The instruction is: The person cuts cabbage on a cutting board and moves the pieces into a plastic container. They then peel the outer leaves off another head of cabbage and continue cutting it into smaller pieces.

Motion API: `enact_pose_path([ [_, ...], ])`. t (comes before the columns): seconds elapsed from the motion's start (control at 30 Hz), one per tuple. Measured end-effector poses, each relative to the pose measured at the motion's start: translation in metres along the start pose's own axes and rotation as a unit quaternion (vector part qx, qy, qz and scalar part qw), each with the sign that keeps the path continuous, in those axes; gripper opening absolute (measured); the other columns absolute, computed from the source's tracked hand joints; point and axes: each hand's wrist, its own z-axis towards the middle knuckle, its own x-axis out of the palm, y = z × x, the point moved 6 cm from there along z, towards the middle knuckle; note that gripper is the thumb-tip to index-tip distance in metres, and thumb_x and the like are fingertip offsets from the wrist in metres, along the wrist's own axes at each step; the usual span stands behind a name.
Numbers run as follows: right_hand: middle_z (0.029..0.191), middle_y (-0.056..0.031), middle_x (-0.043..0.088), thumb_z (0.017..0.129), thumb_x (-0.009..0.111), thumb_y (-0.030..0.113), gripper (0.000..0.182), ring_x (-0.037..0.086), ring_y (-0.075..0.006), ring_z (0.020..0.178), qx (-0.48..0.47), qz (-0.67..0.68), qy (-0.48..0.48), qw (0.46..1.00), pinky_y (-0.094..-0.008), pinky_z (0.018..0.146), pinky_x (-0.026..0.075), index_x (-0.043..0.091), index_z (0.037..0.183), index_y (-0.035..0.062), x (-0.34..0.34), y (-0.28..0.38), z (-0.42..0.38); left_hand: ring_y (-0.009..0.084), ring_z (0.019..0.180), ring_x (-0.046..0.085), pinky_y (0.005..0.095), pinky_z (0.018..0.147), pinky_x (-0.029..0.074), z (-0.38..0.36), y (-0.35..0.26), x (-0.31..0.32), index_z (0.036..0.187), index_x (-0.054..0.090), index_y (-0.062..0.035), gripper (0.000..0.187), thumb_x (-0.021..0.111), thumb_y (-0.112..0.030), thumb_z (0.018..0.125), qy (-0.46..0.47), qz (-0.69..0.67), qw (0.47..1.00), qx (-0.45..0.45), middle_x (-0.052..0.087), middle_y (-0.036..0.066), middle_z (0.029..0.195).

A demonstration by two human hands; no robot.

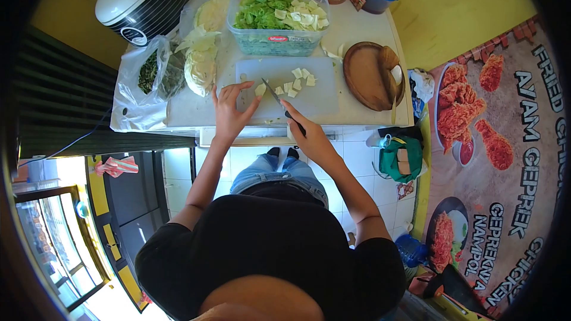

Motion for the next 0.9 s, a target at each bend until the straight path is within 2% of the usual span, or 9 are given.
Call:
enact_pose_path([
  [0.13, 0.097, -0.0177, 0.066, 0.099, 0.047, 0.015, 0.049, 0.056, -0.0155, 0.073, 0.029, -0.024, 0.04, 0.998, -0.0286, 0.076, 0.047, 0.038, 0.146, 0.0246, 0.004, -0.007, 0.004, 0.0207, 0.114, 0.052, 0.0578, 0.109, 0.017, -0.004, 0.003, 0.007, 0.102, 0.072, -0.0185, 0.026, 0.075, -0.027, 0.078, -0.034, 0.036, 0.999, -0.007, 0.063, 0.0, 0.109],
  [0.2, 0.082, -0.0171, 0.064, 0.098, 0.047, 0.015, 0.05, 0.053, -0.0178, 0.06, 0.024, -0.048, 0.042, 0.998, -0.0298, 0.066, 0.047, 0.037, 0.146, 0.0265, 0.004, -0.005, 0.007, 0.0216, 0.114, 0.052, 0.0581, 0.109, 0.018, -0.004, 0.004, 0.006, 0.097, 0.073, -0.019, 0.022, 0.075, -0.028, 0.077, -0.043, 0.046, 0.998, -0.008, 0.062, 0.0, 0.111],
  [0.33, 0.074, -0.0189, 0.061, 0.098, 0.048, 0.015, 0.051, 0.057, -0.0263, 0.057, 0.057, -0.11, 0.061, 0.99, -0.0333, 0.063, 0.048, 0.036, 0.146, 0.027, 0.003, -0.005, 0.009, 0.0226, 0.118, 0.049, 0.0603, 0.108, 0.017, -0.006, 0.004, 0.006, 0.092, 0.075, -0.0209, 0.017, 0.075, -0.027, 0.076, -0.051, 0.052, 0.997, -0.01, 0.06, 0.0, 0.114],
  [0.4, 0.07, -0.0205, 0.059, 0.097, 0.048, 0.014, 0.052, 0.059, -0.0339, 0.059, 0.005, -0.128, 0.015, 0.992, -0.0374, 0.063, 0.049, 0.037, 0.146, 0.0278, 0.007, -0.001, 0.011, 0.0224, 0.119, 0.048, 0.0604, 0.108, 0.017, -0.006, 0.003, 0.006, 0.092, 0.075, -0.0214, 0.017, 0.075, -0.027, 0.076, -0.059, 0.056, 0.997, -0.006, 0.06, 0.0, 0.114],
  [0.5, 0.072, -0.0203, 0.06, 0.097, 0.048, 0.014, 0.052, 0.061, -0.0372, 0.064, 0.027, -0.142, 0.02, 0.989, -0.0401, 0.065, 0.049, 0.038, 0.145, 0.0287, 0.01, 0.003, 0.02, 0.0224, 0.121, 0.048, 0.0606, 0.109, 0.016, -0.006, 0.002, 0.006, 0.092, 0.075, -0.0224, 0.017, 0.075, -0.027, 0.076, -0.054, 0.058, 0.997, -0.014, 0.06, 0.0, 0.115],
  [0.73, 0.073, -0.0206, 0.059, 0.097, 0.048, 0.013, 0.051, 0.058, -0.0327, 0.062, -0.019, -0.113, -0.011, 0.993, -0.0363, 0.067, 0.049, 0.039, 0.145, 0.0273, 0.007, -0.003, -0.002, 0.0242, 0.12, 0.049, 0.0592, 0.109, 0.017, -0.007, 0.002, 0.004, 0.092, 0.075, -0.0211, 0.017, 0.075, -0.027, 0.076, -0.053, 0.073, 0.996, -0.019, 0.059, 0.001, 0.116],
  [0.8, 0.076, -0.0217, 0.058, 0.098, 0.047, 0.013, 0.05, 0.058, -0.0276, 0.063, 0.092, -0.07, 0.035, 0.993, -0.0335, 0.069, 0.048, 0.039, 0.145, 0.0265, 0.002, -0.008, -0.013, 0.0244, 0.121, 0.049, 0.0594, 0.109, 0.017, -0.008, 0.003, 0.004, 0.092, 0.076, -0.0211, 0.016, 0.076, -0.027, 0.076, -0.053, 0.066, 0.996, -0.02, 0.059, 0.001, 0.117],
  [0.83, 0.076, -0.0217, 0.058, 0.098, 0.047, 0.013, 0.05, 0.058, -0.0276, 0.063, 0.092, -0.072, 0.033, 0.993, -0.0335, 0.069, 0.048, 0.039, 0.145, 0.0265, -0.001, -0.006, -0.014, 0.0252, 0.121, 0.049, 0.0596, 0.108, 0.018, -0.008, 0.005, 0.004, 0.097, 0.074, -0.0204, 0.023, 0.076, -0.028, 0.076, -0.04, 0.065, 0.997, -0.016, 0.059, 0.002, 0.118],
  [0.9, 0.079, -0.0208, 0.06, 0.099, 0.046, 0.015, 0.048, 0.058, -0.0208, 0.068, 0.092, -0.039, 0.057, 0.993, -0.0322, 0.072, 0.047, 0.04, 0.145, 0.0272, -0.004, -0.002, -0.015, 0.026, 0.121, 0.048, 0.0598, 0.108, 0.018, -0.006, 0.005, 0.001, 0.103, 0.072, -0.0196, 0.029, 0.076, -0.028, 0.076, -0.029, 0.062, 0.998, -0.008, 0.058, 0.003, 0.12],
])
